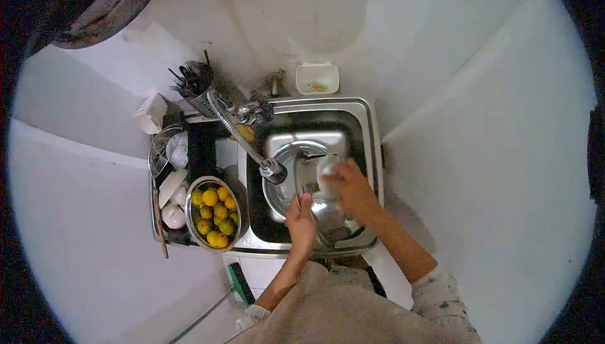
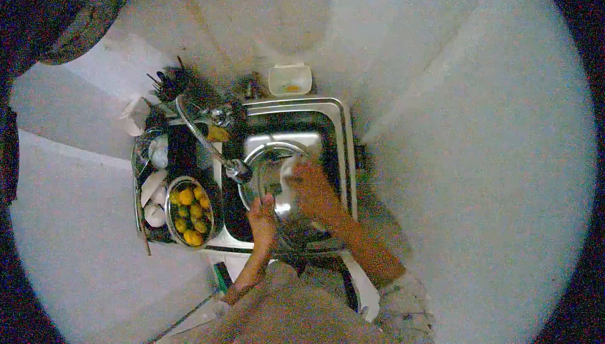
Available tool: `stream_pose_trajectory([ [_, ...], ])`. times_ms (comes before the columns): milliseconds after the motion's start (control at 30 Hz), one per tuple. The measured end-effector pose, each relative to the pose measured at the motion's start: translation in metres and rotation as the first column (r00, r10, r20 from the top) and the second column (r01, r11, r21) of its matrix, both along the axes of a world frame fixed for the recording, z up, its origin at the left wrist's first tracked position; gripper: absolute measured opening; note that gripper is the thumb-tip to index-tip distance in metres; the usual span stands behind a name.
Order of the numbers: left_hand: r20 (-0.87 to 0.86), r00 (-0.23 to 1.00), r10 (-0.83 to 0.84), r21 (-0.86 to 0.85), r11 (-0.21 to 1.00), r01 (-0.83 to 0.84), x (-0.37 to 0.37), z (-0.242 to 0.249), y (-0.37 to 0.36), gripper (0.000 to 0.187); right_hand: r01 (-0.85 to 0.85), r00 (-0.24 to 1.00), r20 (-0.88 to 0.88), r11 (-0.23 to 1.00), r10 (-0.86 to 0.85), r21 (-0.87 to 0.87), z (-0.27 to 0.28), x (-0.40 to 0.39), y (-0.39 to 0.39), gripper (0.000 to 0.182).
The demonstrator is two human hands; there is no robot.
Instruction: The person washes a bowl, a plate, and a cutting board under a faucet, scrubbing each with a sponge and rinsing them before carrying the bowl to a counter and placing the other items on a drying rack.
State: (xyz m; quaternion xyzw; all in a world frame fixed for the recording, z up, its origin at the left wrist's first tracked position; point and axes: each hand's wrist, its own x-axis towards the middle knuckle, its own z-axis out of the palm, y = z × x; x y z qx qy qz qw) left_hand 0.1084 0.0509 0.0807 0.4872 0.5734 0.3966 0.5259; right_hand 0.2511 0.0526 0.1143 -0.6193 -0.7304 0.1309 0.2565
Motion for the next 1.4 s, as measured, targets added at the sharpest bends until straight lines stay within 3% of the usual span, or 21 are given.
stream_pose_trajectory([
  [67,0.036,0.999,0.029,-0.033,0.999,-0.028,0.002,-0.001,0.003,0.032,-0.037,0.999,-0.001,0.998,0.037,0.059,-0.015,-0.010,-0.012,0.037],
  [200,-0.139,0.986,-0.086,0.011,0.996,0.088,-0.003,-0.005,0.010,0.036,-0.036,0.998,-0.042,0.987,0.043,0.155,-0.028,0.004,0.031,0.034],
  [333,-0.162,0.982,-0.102,-0.094,0.992,0.087,-0.006,-0.003,0.011,0.038,-0.123,0.981,-0.183,0.942,0.068,-0.312,-0.079,0.053,0.106,0.027],
  [400,-0.132,0.989,-0.064,-0.072,0.996,0.055,-0.007,-0.007,0.011,0.037,-0.198,0.938,-0.340,0.910,0.067,-0.365,-0.147,0.083,0.109,0.027],
  [467,0.080,0.990,0.116,-0.190,0.977,-0.099,-0.008,-0.017,0.008,0.031,-0.281,0.873,-0.485,0.869,0.055,-0.407,-0.193,0.106,0.095,0.027],
  [500,0.080,0.989,0.121,-0.195,0.975,-0.103,-0.008,-0.016,0.009,0.031,-0.242,0.664,-0.687,0.786,-0.294,-0.570,-0.209,0.109,0.074,0.027],
  [533,0.170,0.965,0.201,-0.307,0.941,-0.142,-0.009,-0.015,0.010,0.028,-0.273,0.346,-0.708,0.656,-0.616,-0.704,-0.223,0.111,0.059,0.027],
  [567,0.256,0.922,0.290,-0.415,0.895,-0.166,-0.011,-0.014,0.012,0.024,-0.274,0.356,-0.704,0.652,-0.614,-0.707,-0.241,0.118,0.052,0.027],
  [600,0.254,0.919,0.302,-0.421,0.890,-0.176,-0.013,-0.015,0.012,0.024,-0.069,0.759,-0.569,0.830,-0.316,-0.553,-0.244,0.119,0.049,0.028],
  [633,0.276,0.899,0.340,-0.466,0.865,-0.185,-0.018,-0.016,0.011,0.023,-0.002,0.980,-0.192,0.962,-0.053,-0.275,-0.250,0.115,0.042,0.028],
  [667,0.300,0.877,0.374,-0.505,0.843,-0.187,-0.023,-0.017,0.011,0.021,-0.006,0.979,-0.196,0.962,-0.050,-0.275,-0.255,0.109,0.034,0.028],
  [733,0.306,0.865,0.397,-0.525,0.829,-0.194,-0.028,-0.018,0.011,0.021,0.173,0.591,-0.549,0.757,-0.592,-0.630,-0.197,0.089,0.023,0.024],
  [833,0.326,0.840,0.435,-0.564,0.802,-0.196,-0.036,-0.032,0.009,0.021,0.369,0.705,-0.398,0.783,-0.586,-0.501,-0.173,0.078,0.007,0.023],
  [933,0.403,0.776,0.485,-0.613,0.773,-0.165,-0.041,-0.043,0.006,0.021,0.353,0.788,-0.372,0.856,-0.490,-0.378,-0.106,0.051,-0.007,0.021],
  [1067,0.348,0.817,0.460,-0.617,0.769,-0.170,-0.042,-0.035,0.011,0.020,0.237,0.812,-0.405,0.872,-0.420,-0.428,-0.049,-0.004,0.015,0.022],
  [1133,0.369,0.831,0.417,-0.573,0.806,-0.151,-0.043,-0.043,0.016,0.021,0.132,0.918,-0.360,0.984,-0.166,-0.120,-0.029,-0.025,0.027,0.023],
  [1167,0.383,0.801,0.460,-0.571,0.799,-0.186,-0.043,-0.044,0.018,0.021,0.132,0.917,-0.362,0.985,-0.165,-0.115,-0.017,-0.034,0.023,0.023],
  [1200,0.397,0.768,0.502,-0.572,0.790,-0.221,-0.044,-0.046,0.020,0.022,0.062,0.981,-0.185,0.997,-0.053,0.046,-0.005,-0.045,0.012,0.024],
  [1233,0.397,0.767,0.503,-0.572,0.790,-0.222,-0.050,-0.055,0.021,0.022,-0.039,0.999,0.015,0.981,0.037,0.189,-0.001,-0.054,-0.001,0.024],
  [1367,0.505,0.661,0.555,-0.559,0.794,-0.239,-0.068,-0.048,0.028,0.019,-0.037,0.997,-0.061,0.994,0.043,0.100,-0.061,-0.041,-0.075,0.026],
  [1400,0.496,0.628,0.600,-0.578,0.768,-0.277,-0.073,-0.039,0.028,0.018,0.080,0.993,-0.091,0.993,-0.072,0.082,-0.095,-0.022,-0.092,0.027],
])
